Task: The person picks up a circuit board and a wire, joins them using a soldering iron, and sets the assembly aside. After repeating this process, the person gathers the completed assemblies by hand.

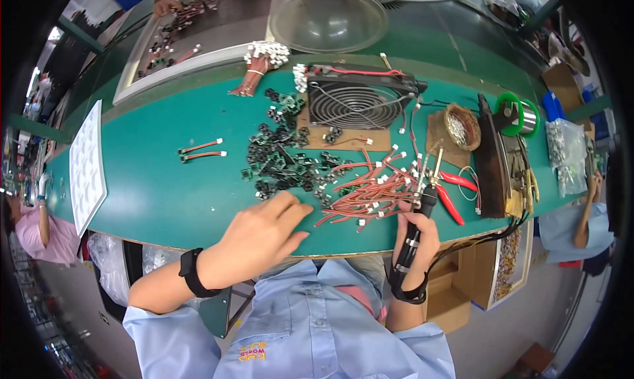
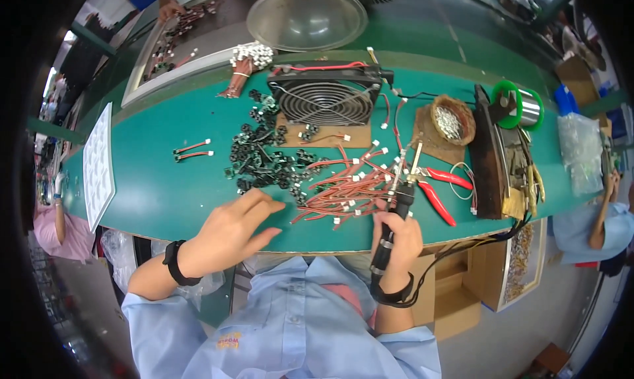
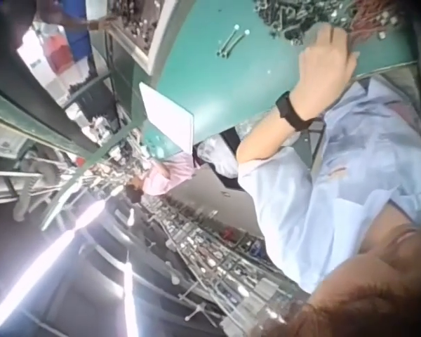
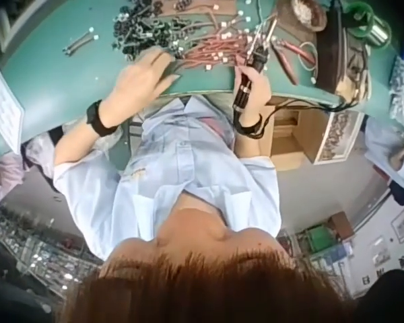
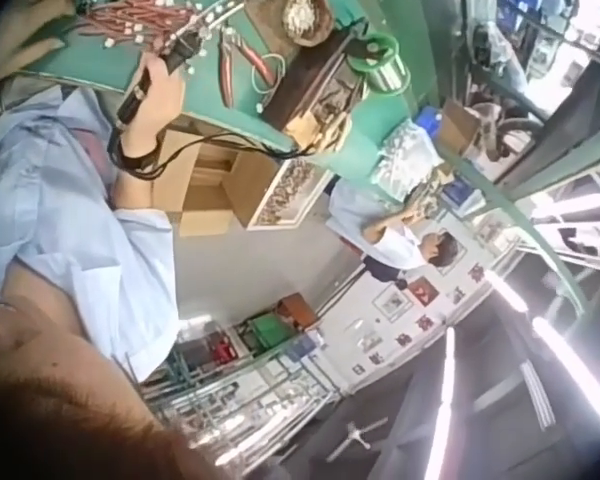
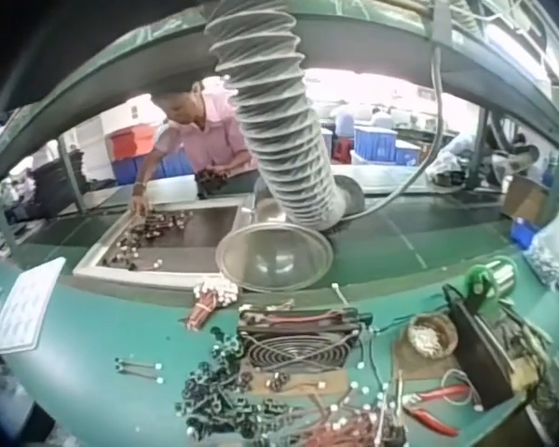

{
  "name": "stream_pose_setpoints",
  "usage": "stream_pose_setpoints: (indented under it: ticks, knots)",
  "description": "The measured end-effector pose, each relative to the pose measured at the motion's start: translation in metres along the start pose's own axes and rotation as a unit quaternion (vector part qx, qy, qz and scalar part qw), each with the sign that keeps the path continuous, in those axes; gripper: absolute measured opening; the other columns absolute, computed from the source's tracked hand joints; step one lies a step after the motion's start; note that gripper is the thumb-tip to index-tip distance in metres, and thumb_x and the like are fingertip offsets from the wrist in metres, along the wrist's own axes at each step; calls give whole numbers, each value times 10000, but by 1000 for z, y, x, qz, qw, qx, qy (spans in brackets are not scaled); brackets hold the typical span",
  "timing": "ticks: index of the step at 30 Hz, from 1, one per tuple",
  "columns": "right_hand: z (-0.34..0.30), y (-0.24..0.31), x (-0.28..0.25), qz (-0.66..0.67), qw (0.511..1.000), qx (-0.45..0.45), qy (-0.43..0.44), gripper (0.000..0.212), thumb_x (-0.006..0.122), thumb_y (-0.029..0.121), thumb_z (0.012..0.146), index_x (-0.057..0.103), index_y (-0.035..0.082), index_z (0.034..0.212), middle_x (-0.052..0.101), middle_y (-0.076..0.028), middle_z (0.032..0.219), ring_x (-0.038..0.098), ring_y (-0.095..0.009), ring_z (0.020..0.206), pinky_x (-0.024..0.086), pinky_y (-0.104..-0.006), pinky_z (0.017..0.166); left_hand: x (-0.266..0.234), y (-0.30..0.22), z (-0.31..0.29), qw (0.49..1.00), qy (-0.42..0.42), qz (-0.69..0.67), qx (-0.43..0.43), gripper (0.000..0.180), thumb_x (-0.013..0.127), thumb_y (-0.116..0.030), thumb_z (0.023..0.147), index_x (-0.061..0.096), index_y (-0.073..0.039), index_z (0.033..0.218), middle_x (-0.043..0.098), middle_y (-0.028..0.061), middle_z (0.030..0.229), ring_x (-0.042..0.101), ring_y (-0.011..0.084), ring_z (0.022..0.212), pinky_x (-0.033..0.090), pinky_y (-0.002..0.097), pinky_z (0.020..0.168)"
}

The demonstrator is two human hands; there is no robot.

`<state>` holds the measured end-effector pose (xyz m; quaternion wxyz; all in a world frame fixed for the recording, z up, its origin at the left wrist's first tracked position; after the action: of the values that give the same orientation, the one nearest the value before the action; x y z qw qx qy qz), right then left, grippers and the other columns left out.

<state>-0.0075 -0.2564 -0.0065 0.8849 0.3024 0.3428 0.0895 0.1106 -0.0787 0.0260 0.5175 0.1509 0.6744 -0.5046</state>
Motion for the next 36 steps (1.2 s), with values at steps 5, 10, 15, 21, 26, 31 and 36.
stream_pose_setpoints:
  ticks: [5,10,15,21,26,31,36]
  knots:
    - [0,12,-1,26,998,-55,-21,322,687,-74,652,524,83,881,668,-95,787,580,-233,601,444,-288,551,23,-10,17,1000,20,11,-12,238,654,-93,729,527,-32,922,490,115,869,572,287,718,479,377,588]
    - [1,12,-3,35,997,-64,-4,348,687,-83,641,512,76,896,671,-107,807,581,-230,603,433,-283,540,27,-13,30,1000,-4,23,11,212,648,-85,727,516,-36,885,467,118,848,564,293,677,473,389,578]
    - [-5,5,-3,41,998,-54,-6,350,688,-89,641,509,74,893,669,-122,828,581,-227,607,428,-278,539,22,-14,28,998,-22,44,30,176,642,-66,723,526,-39,852,486,104,838,555,280,661,462,377,571]
    - [-8,-4,-9,97,995,-8,-20,326,689,-76,671,502,60,901,661,-147,849,625,-234,694,475,-290,624,-4,-22,17,992,-84,80,53,118,628,-24,738,548,-28,824,554,84,794,532,266,657,426,352,581]
    - [-8,10,-14,148,988,43,-9,288,624,-59,778,442,61,967,652,-176,903,647,-237,803,502,-320,727,-14,-26,4,992,-94,77,26,120,617,12,733,544,-24,823,571,89,768,526,267,644,409,349,574]
    - [8,64,-1,215,975,-23,55,353,647,-81,746,426,65,980,650,-179,878,645,-235,803,502,-317,707,-7,-38,-11,994,-110,-16,25,154,611,47,720,540,-16,841,573,99,772,528,269,648,413,338,582]
    - [1,69,9,248,963,-18,106,404,666,-103,717,414,68,982,648,-175,846,643,-212,758,503,-311,670,1,-35,-15,981,-124,-151,-11,164,613,60,730,526,-4,854,569,96,759,552,219,671,432,290,608]
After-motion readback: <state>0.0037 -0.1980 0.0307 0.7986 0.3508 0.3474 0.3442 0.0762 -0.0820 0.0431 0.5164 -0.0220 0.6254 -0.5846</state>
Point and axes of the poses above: each hand's wrist, its own z-axis towards the middle knuckle, its own x-axis out of the palm, y = z × x, the point moved 10 cm from there along z, towards the middle knuckle
